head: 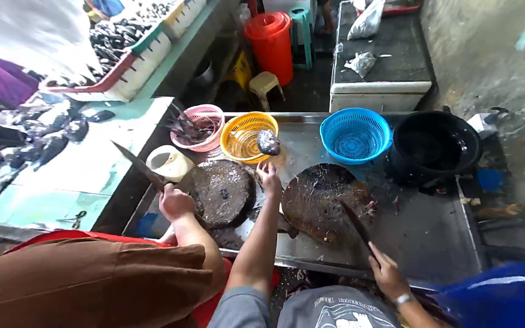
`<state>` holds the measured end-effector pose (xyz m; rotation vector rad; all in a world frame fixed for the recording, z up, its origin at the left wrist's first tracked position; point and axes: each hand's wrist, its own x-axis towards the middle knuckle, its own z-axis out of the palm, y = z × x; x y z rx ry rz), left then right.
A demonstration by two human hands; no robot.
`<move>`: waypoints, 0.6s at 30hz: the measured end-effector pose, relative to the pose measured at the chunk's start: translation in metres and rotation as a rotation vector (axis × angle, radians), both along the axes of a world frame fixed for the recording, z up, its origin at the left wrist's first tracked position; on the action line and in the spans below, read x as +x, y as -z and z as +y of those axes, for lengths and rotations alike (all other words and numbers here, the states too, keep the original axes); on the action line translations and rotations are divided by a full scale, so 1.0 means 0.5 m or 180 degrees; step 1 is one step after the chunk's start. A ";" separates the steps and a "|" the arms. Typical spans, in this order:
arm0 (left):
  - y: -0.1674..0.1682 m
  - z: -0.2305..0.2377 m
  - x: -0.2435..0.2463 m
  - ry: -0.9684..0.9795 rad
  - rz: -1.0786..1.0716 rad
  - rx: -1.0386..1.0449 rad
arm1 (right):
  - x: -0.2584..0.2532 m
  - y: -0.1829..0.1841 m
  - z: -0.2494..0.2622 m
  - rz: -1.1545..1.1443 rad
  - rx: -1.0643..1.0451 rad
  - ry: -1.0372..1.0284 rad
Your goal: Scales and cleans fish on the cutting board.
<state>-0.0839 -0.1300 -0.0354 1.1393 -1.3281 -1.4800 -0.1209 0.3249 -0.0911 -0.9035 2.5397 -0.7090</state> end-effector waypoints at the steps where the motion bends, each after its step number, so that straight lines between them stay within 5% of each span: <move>1: 0.040 -0.014 0.020 -0.0007 -0.0547 0.0017 | 0.024 0.004 0.023 0.0156 0.0158 -0.0106; 5: 0.122 -0.014 0.072 0.0082 -0.2723 0.0283 | 0.066 0.057 0.101 0.0933 0.0407 -0.0778; 9: 0.154 0.000 0.144 0.0488 -0.4367 0.0374 | -0.070 -0.002 -0.030 0.0376 0.1004 0.0017; 11: 0.191 -0.003 0.199 0.0916 -0.4550 0.0537 | -0.115 -0.028 -0.074 0.0116 0.0877 0.0399; 13: 0.235 -0.034 0.252 0.1322 -0.4630 0.0631 | -0.066 -0.026 -0.035 0.0272 0.0805 -0.0011; 16: 0.312 -0.005 0.346 0.0847 -0.4042 -0.0100 | 0.023 0.037 0.055 0.0866 0.0697 -0.0872; 17: 0.293 0.050 0.363 0.0259 -0.3712 -0.0879 | 0.016 0.046 0.049 0.0861 0.0749 -0.0845; 18: 0.172 0.109 0.357 0.0308 -0.3778 -0.1019 | -0.018 0.034 0.016 0.0694 0.0884 -0.0635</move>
